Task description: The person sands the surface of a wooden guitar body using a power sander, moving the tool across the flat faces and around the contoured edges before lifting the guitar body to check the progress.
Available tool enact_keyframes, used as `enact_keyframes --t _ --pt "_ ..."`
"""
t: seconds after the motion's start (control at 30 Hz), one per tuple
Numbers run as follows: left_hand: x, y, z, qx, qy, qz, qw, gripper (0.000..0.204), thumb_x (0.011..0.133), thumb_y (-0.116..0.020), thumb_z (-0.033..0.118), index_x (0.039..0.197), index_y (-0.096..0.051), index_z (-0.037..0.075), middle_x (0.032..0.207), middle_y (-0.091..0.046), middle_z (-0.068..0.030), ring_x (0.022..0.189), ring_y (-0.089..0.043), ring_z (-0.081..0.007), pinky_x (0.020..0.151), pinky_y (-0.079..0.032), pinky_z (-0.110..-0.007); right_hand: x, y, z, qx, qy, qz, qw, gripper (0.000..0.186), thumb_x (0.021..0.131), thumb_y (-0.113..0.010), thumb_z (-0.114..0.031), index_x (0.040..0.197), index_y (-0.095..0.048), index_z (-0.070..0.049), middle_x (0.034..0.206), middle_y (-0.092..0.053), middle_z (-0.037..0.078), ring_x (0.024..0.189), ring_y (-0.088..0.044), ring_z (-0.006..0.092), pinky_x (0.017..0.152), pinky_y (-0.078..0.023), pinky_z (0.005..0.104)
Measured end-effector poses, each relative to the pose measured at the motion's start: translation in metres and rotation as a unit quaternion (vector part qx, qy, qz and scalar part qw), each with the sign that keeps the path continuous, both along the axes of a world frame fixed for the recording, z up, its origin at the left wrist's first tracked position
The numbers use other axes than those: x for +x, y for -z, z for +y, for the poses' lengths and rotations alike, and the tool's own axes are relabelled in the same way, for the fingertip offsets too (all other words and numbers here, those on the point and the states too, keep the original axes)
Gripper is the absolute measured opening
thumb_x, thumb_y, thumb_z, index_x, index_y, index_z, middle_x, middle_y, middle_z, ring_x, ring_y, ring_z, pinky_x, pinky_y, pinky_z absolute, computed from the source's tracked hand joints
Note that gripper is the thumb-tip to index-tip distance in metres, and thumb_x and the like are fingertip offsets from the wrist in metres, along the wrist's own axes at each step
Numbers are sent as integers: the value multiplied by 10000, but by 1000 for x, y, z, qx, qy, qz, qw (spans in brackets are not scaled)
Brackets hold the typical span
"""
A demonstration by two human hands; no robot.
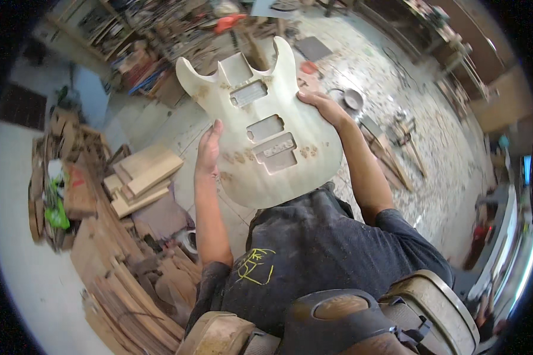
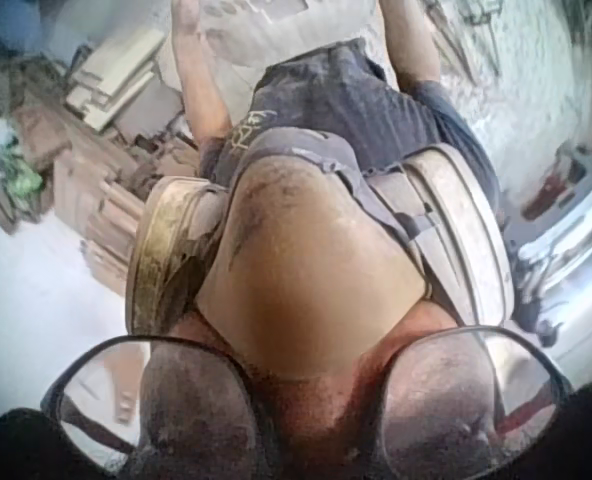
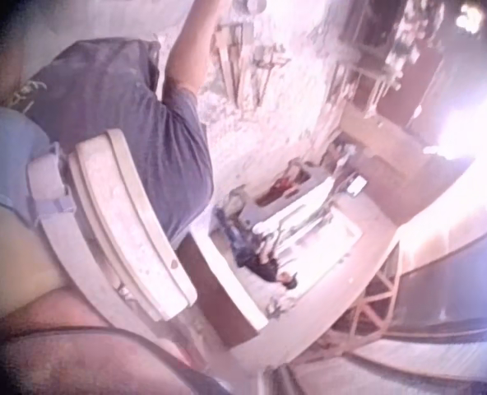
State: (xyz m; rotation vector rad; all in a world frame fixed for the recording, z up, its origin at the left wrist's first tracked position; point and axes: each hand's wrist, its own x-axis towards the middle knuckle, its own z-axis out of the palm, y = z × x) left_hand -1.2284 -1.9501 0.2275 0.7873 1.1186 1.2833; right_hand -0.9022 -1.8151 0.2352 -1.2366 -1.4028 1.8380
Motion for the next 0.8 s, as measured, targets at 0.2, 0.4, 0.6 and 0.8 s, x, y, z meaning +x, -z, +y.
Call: enact_keyframes --t 0.2,0.4,0.6,0.8 --pt "7 3 22 -56 137 0 989 674 1107 -491 479 1471 -498 -89 1441 -608 -172 1314 -601 -233 1133 -464 -393 35 53 -44 101 84 48 990 556 1079 -548 -414 1453 -560 -3 1263 -728 140 1070 -740 211 953 -591 356" --pt "0 60 23 -42 250 -304 918 562 1106 -459 280 1541 -419 -72 1531 -532 -229 1379 -569 -314 1170 -460 -438 30 49 -97 -68 219 230 946 574 1057 -564 -379 1507 -508 -27 1376 -651 127 1200 -659 213 1027 -538 353" --pt "28 66 66 24 183 -402 897 691 1075 -465 327 1631 -265 -32 1636 -395 -238 1481 -434 -400 1255 -321 -536 32 58 -107 -68 308 213 925 572 1063 -551 -430 1378 -610 43 1204 -741 182 961 -769 216 847 -637 342" --pt "69 -4 102 108 244 -437 859 785 1050 -484 478 1632 -280 -9 1661 -371 -198 1525 -365 -380 1254 -302 -534 32 95 -89 -86 300 359 880 549 1058 -558 -406 1354 -616 53 1158 -751 185 911 -773 225 814 -648 351"
